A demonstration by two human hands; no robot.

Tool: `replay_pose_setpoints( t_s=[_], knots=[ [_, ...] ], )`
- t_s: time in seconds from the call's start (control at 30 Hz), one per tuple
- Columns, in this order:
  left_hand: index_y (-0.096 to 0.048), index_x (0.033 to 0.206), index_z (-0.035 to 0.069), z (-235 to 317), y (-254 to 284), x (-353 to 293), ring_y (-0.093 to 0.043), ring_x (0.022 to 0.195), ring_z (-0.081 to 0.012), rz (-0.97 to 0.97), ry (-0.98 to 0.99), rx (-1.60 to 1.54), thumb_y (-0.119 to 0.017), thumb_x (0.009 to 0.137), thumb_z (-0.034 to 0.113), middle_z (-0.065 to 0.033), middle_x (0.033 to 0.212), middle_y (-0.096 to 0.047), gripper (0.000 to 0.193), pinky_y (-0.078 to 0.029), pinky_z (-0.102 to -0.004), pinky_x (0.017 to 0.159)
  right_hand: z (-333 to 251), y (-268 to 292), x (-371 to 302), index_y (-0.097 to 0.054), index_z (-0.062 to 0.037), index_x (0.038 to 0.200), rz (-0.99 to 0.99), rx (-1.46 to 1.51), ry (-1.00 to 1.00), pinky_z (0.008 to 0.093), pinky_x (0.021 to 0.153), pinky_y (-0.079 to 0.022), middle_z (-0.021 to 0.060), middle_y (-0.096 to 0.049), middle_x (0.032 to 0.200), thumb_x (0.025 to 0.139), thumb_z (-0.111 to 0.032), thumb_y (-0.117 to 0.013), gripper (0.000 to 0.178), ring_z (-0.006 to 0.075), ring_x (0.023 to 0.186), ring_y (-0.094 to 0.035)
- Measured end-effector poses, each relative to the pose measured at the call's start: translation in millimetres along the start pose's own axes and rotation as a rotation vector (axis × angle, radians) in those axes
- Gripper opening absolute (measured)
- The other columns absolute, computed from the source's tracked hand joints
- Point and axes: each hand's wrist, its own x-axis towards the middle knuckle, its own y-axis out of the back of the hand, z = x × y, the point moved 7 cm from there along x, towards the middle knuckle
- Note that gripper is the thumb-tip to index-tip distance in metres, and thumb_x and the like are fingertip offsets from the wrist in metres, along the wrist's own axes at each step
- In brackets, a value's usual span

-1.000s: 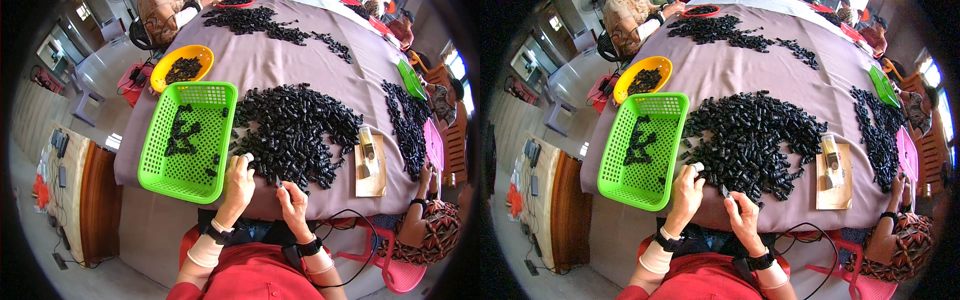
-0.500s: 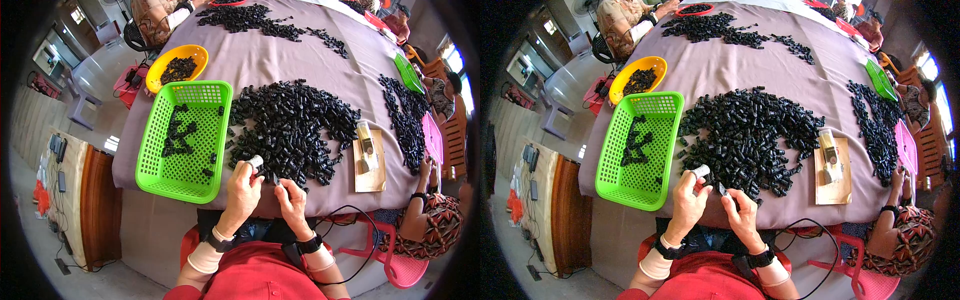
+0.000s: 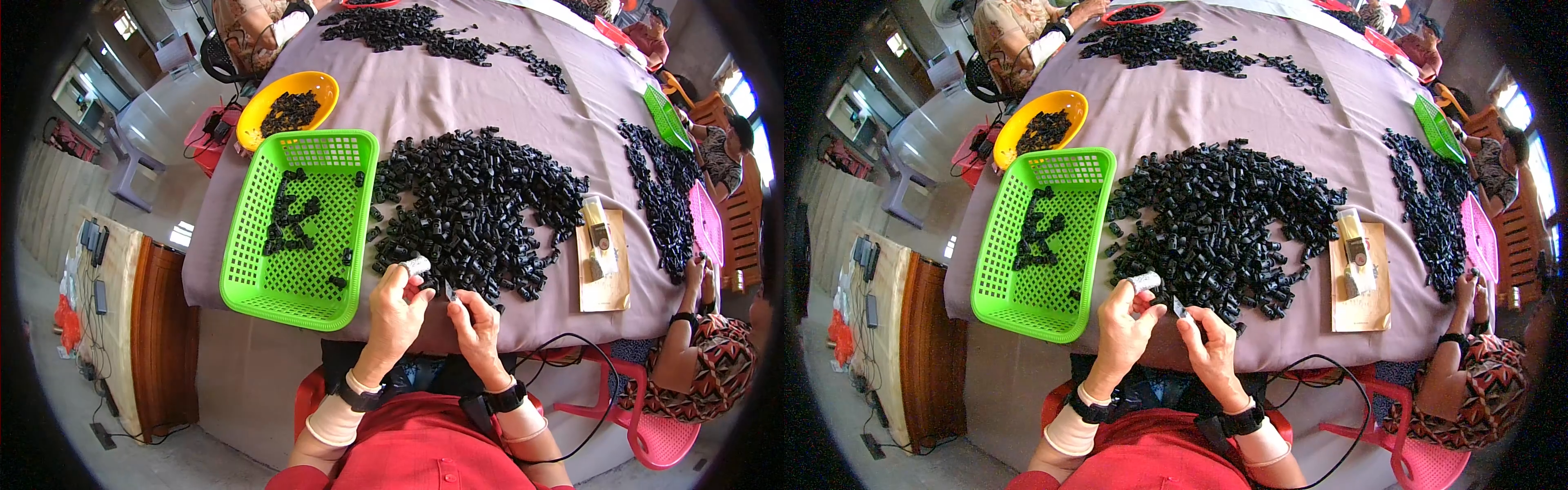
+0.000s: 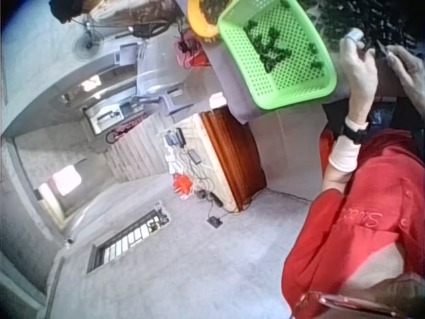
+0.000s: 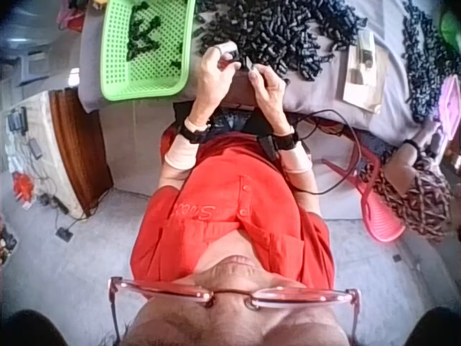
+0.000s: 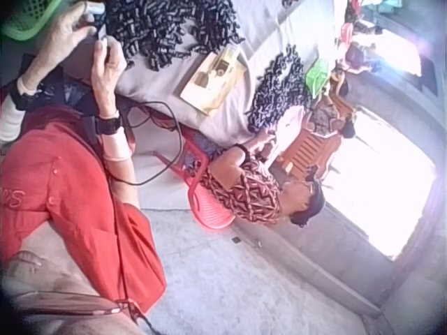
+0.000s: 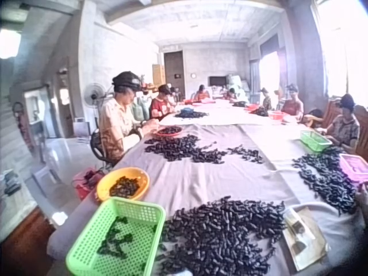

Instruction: Assembling small black components for shoes at a table in a production facility.

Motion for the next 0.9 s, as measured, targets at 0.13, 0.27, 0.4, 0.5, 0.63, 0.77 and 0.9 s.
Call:
replay_pose_setpoints(
  t_s=[0.13,0.27,0.4,0.5,0.63,0.77,0.9],
  knots=[
    [-0.060,0.103,0.003,-10.7,-6.6,-6.7,-0.056,0.066,-0.0067,-0.078,0.128,-0.107,-0.071,0.069,-0.004,-0.0020,0.079,-0.059,0.036,-0.048,-0.0215,0.059,1.6,0.9,-1.4,-0.060,-0.0006,0.095,-0.010,0.034,-0.024,0.0232,0.055,-0.041,0.0028,-0.055,0.066,0.084,-0.011,-0.060,0.015,0.0086,0.059,-0.050],
    [-0.060,0.102,0.004,-6.0,-12.0,-11.7,-0.056,0.065,-0.0066,-0.101,0.131,-0.152,-0.070,0.070,-0.004,-0.0016,0.078,-0.059,0.034,-0.048,-0.0213,0.059,1.8,0.2,-0.8,-0.060,-0.0003,0.102,-0.054,0.142,-0.083,0.0228,0.060,-0.042,0.0029,-0.057,0.072,0.085,-0.010,-0.059,0.020,0.0081,0.065,-0.051],
    [-0.060,0.099,0.003,-13.7,-20.4,-16.0,-0.058,0.066,-0.0091,-0.094,0.186,-0.278,-0.069,0.070,-0.004,-0.0035,0.077,-0.060,0.031,-0.048,-0.0232,0.059,2.0,-1.0,-1.4,-0.060,0.0005,0.102,-0.070,0.135,-0.061,0.0229,0.062,-0.042,0.0017,-0.057,0.074,0.085,-0.011,-0.059,0.020,0.0073,0.067,-0.050],
    [-0.061,0.093,0.002,-25.0,-22.7,-19.0,-0.061,0.067,-0.0142,-0.100,0.197,-0.278,-0.069,0.070,-0.003,-0.0072,0.077,-0.061,0.025,-0.048,-0.0260,0.059,1.4,-3.2,-1.8,-0.060,0.0007,0.100,-0.096,0.151,-0.044,0.0229,0.062,-0.042,0.0018,-0.057,0.074,0.085,-0.011,-0.059,0.019,0.0073,0.068,-0.050],
    [-0.062,0.084,0.002,-15.1,-18.0,-17.7,-0.062,0.068,-0.0193,-0.084,0.151,-0.188,-0.070,0.070,0.000,-0.0092,0.079,-0.062,0.016,-0.048,-0.0280,0.061,-2.2,-2.6,-1.2,-0.060,0.0009,0.098,-0.102,0.146,-0.038,0.0229,0.062,-0.042,0.0024,-0.057,0.074,0.085,-0.012,-0.059,0.018,0.0079,0.067,-0.051],
    [-0.062,0.083,0.002,-5.1,-16.0,-16.3,-0.062,0.066,-0.0197,-0.103,0.079,-0.038,-0.070,0.071,-0.001,-0.0086,0.077,-0.061,0.015,-0.047,-0.0289,0.059,-1.0,-2.2,-1.2,-0.060,0.0010,0.098,-0.104,0.141,-0.020,0.0231,0.061,-0.042,0.0030,-0.057,0.073,0.086,-0.012,-0.059,0.018,0.0087,0.067,-0.051],
    [-0.062,0.083,0.002,-12.2,-20.1,-18.8,-0.056,0.062,-0.0142,-0.101,0.059,-0.173,-0.066,0.076,0.000,-0.0051,0.073,-0.058,0.009,-0.045,-0.0279,0.057,0.8,-2.4,-1.7,-0.059,0.0010,0.098,-0.092,0.152,-0.006,0.0232,0.062,-0.043,0.0030,-0.058,0.073,0.086,-0.012,-0.059,0.018,0.0084,0.067,-0.052]
  ],
)
